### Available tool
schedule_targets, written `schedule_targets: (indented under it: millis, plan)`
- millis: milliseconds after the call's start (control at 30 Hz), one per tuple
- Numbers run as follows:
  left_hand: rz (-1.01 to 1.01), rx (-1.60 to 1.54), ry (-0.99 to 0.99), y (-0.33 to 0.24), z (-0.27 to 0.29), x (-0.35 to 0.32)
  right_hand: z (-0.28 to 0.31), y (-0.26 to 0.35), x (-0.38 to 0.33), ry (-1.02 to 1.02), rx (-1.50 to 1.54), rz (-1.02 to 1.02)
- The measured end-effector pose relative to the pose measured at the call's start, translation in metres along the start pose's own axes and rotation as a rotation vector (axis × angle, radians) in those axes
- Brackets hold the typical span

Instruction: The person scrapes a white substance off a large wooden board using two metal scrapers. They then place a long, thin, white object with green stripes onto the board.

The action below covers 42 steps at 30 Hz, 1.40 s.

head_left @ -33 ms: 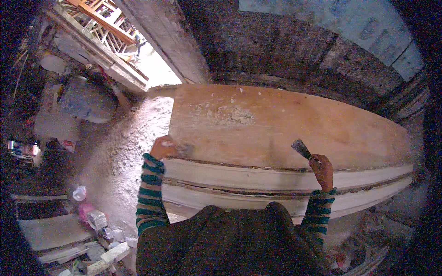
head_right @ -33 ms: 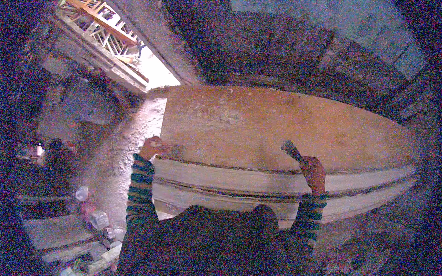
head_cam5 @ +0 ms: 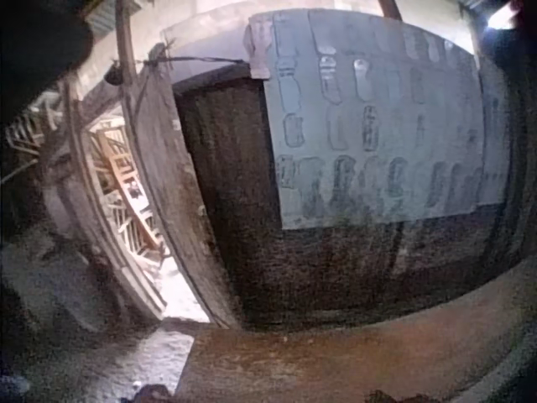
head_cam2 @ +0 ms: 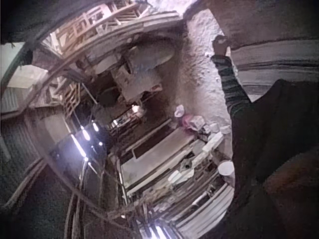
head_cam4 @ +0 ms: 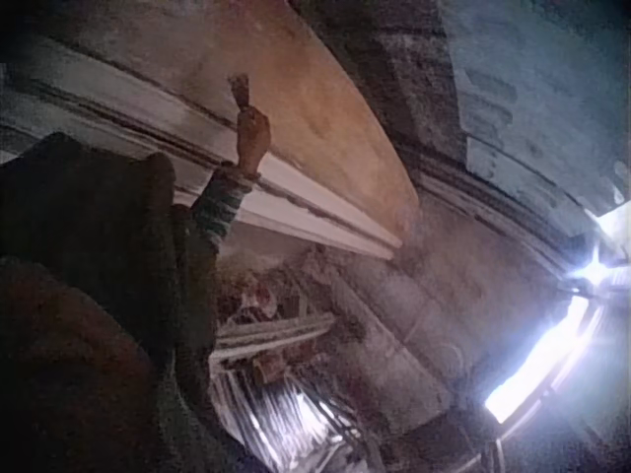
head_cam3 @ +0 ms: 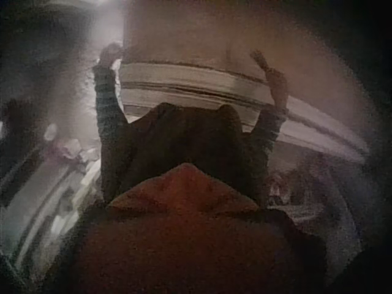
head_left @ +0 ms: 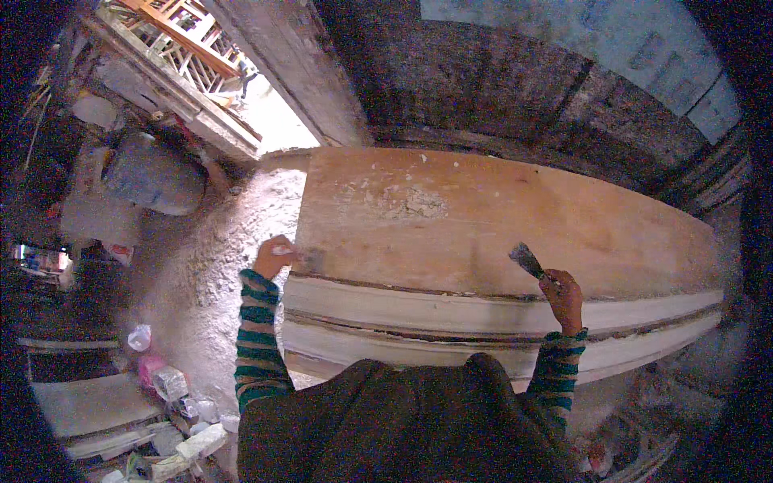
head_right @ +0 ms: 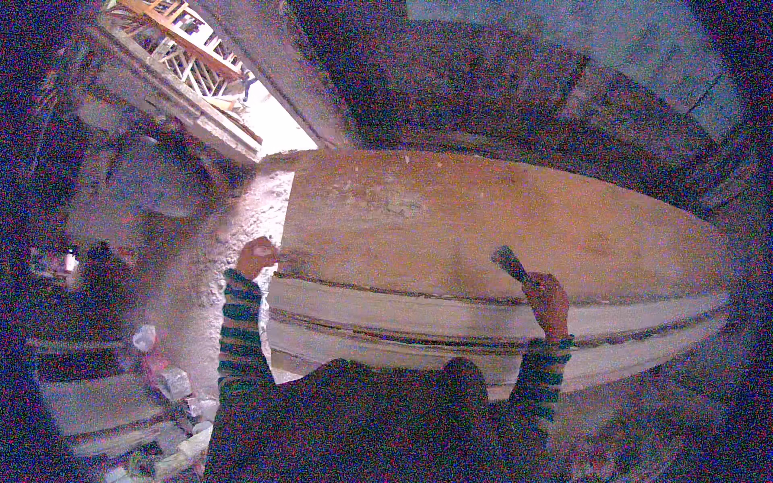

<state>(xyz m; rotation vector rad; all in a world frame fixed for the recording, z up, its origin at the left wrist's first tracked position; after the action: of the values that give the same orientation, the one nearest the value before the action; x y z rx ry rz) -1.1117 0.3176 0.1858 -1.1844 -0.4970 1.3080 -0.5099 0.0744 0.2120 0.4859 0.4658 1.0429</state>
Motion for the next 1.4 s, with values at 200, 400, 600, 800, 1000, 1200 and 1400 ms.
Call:
schedule_targets:
  millis: [200,400,600,800,1000,1200,1400]
  plan:
    - [-0.027,0.005,-0.176,-0.037,0.029,-0.022,-0.038,0.056,0.020,0.093,0.053,0.100]
    - [-0.068,-0.349,-0.029,0.012,-0.032,0.000,-0.089,0.093,0.034,0.312,0.018,0.214]
    - [0.070,-0.220,-0.077,0.035,0.039,-0.023,-0.087,0.081,0.049,0.397,-0.188,0.171]
    - [-0.146,0.451,-0.434,-0.016,0.075,-0.016,-0.115,0.057,0.078,0.255,-0.017,0.256]
    - [-0.094,0.370,-0.384,-0.061,0.041,-0.019,-0.174,0.159,0.117,0.393,-0.132,0.251]
    - [-0.294,0.172,-0.102,-0.127,-0.064,-0.005,-0.213,0.304,0.114,0.408,-0.071,0.605]
    - [-0.310,-0.093,0.075,-0.123,-0.213,0.048,-0.155,0.281,0.134,0.199,-0.130,0.594]
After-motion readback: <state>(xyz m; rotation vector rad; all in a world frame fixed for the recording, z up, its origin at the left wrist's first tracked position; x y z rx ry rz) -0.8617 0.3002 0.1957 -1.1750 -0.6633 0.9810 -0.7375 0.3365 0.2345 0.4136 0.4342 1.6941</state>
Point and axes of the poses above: each hand's wrist, its own x-axis towards the middle knuckle, its own z-axis out of the back of the hand, y = z × x, the point moved 10 cm from there along x, towards the middle knuckle, and after that the axes turned 2 degrees about -z, right-handed, at the moved point
